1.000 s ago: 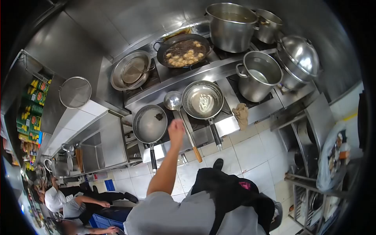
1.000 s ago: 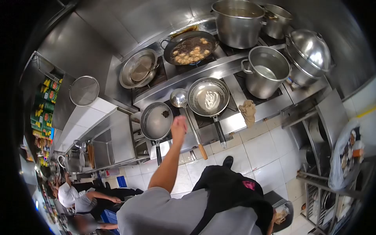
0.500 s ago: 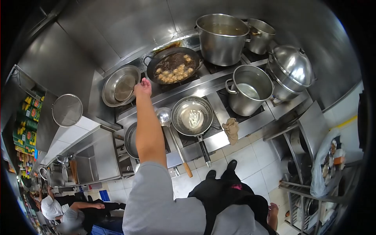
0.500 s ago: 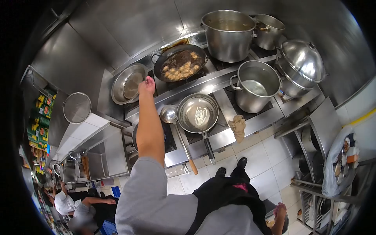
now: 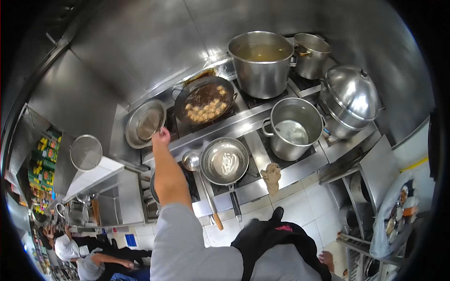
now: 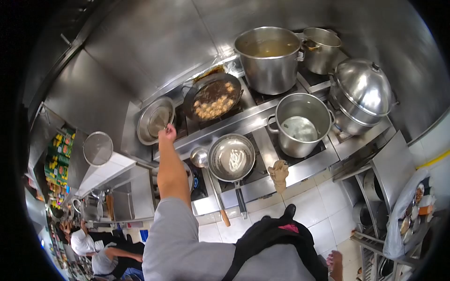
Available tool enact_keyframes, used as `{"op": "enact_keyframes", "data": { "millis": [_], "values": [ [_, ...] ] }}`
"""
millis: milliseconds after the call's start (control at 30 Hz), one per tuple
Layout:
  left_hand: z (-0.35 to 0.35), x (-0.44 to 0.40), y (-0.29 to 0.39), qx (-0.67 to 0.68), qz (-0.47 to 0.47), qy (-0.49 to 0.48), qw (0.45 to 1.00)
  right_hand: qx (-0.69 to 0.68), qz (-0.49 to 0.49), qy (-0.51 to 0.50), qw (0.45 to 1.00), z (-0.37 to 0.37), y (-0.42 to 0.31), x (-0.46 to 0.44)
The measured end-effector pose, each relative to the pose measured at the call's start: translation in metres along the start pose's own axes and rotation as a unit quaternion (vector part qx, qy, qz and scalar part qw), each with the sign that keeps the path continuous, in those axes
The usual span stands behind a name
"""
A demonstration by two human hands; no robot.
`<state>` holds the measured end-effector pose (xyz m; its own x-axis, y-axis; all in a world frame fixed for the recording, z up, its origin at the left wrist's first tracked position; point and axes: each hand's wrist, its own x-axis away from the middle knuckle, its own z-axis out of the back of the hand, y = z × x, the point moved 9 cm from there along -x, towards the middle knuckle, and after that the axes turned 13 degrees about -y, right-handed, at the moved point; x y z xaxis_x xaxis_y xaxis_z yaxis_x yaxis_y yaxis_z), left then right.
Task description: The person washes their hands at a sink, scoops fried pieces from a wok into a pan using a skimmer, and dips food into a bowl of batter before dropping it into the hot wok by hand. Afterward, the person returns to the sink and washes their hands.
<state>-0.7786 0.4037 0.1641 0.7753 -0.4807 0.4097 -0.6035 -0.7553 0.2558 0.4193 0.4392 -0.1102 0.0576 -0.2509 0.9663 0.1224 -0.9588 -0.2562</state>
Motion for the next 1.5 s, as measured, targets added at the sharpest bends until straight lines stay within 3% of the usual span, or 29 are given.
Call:
{"op": "enact_keyframes", "data": {
  "millis": [33, 67, 133, 267, 333, 367, 400, 433, 467, 500, 533, 567, 600, 633, 667, 700, 767, 800, 833, 867, 900, 1000, 1267, 1500],
  "values": [
    [0.008, -0.010, 0.001, -0.020, 0.092, 0.001, 0.996, -0.006, 0.033, 0.010, 0.999, 0.003, -0.024, -0.002],
    [0.001, -0.007, -0.010, -0.022, 0.098, -0.003, 0.995, 0.007, 0.076, 0.016, 0.997, -0.003, -0.058, 0.011],
    [-0.005, 0.015, -0.002, -0.106, 0.013, 0.019, 0.994, 0.032, 0.146, 0.023, 0.989, -0.019, -0.119, 0.034],
    [0.002, 0.046, -0.015, -0.189, -0.003, -0.025, 0.982, 0.068, 0.208, 0.030, 0.975, -0.035, -0.175, 0.043],
    [-0.018, 0.119, -0.048, -0.370, 0.003, 0.019, 0.929, 0.085, 0.190, 0.025, 0.978, -0.051, -0.175, 0.039],
    [-0.021, 0.122, -0.050, -0.373, 0.004, 0.021, 0.928, 0.107, 0.174, 0.021, 0.979, -0.056, -0.171, 0.035],
    [-0.026, 0.124, -0.041, -0.489, -0.026, 0.034, 0.871, 0.109, 0.158, -0.011, 0.981, -0.064, -0.164, 0.024],
    [-0.032, 0.126, -0.035, -0.597, -0.053, 0.047, 0.799, 0.126, 0.156, -0.020, 0.979, -0.072, -0.157, 0.012],
    [-0.037, 0.107, -0.016, -0.720, -0.070, 0.071, 0.687, 0.109, 0.160, -0.059, 0.979, -0.088, -0.151, -0.001],
    [-0.044, 0.061, 0.012, -0.884, -0.108, 0.028, 0.454, 0.139, 0.140, -0.084, 0.977, -0.112, -0.150, -0.017],
    [-0.065, 0.059, -0.010, -0.980, -0.123, -0.064, 0.139, 0.194, 0.125, -0.147, 0.962, -0.145, -0.145, -0.035],
    [-0.080, 0.069, -0.033, -0.947, -0.230, -0.117, -0.190, 0.288, 0.183, -0.140, 0.929, -0.181, -0.147, -0.047],
    [-0.096, 0.071, -0.033, -0.964, -0.192, -0.096, -0.156, 0.377, 0.170, -0.179, 0.893, -0.221, -0.137, -0.072],
    [-0.090, 0.057, -0.021, -0.989, -0.053, -0.120, 0.062, 0.412, 0.180, -0.231, 0.863, -0.275, -0.134, -0.076],
    [-0.081, 0.048, -0.006, -0.919, 0.065, -0.098, 0.377, 0.330, 0.110, -0.327, 0.879, -0.333, -0.122, -0.075],
    [-0.073, 0.045, 0.007, -0.818, 0.122, -0.014, 0.562, 0.148, 0.129, -0.389, 0.900, -0.374, -0.101, -0.096],
    [-0.097, 0.100, -0.036, -0.787, 0.159, 0.110, 0.585, 0.080, -0.012, -0.370, 0.926, -0.458, -0.067, -0.129],
    [-0.106, 0.111, -0.049, -0.798, 0.159, 0.114, 0.570, 0.019, -0.049, -0.347, 0.936, -0.493, -0.055, -0.138],
    [-0.104, 0.121, -0.067, -0.756, 0.212, 0.116, 0.608, -0.039, -0.087, -0.323, 0.942, -0.521, -0.044, -0.142],
    [-0.096, 0.130, -0.082, -0.707, 0.263, 0.119, 0.646, -0.050, -0.098, -0.330, 0.937, -0.547, -0.040, -0.142],
    [-0.093, 0.133, -0.087, -0.716, 0.260, 0.126, 0.635, -0.090, -0.098, -0.326, 0.936, -0.568, -0.040, -0.142],
    [-0.083, 0.146, -0.133, -0.662, 0.288, 0.070, 0.689, -0.164, -0.077, -0.340, 0.923, -0.608, -0.030, -0.154],
    [-0.080, 0.146, -0.188, -0.579, 0.303, 0.014, 0.757, -0.165, -0.003, -0.311, 0.936, -0.607, -0.037, -0.151],
    [-0.074, 0.133, -0.208, -0.491, 0.339, -0.032, 0.802, -0.128, -0.022, -0.328, 0.936, -0.602, -0.037, -0.158]
  ]
}}
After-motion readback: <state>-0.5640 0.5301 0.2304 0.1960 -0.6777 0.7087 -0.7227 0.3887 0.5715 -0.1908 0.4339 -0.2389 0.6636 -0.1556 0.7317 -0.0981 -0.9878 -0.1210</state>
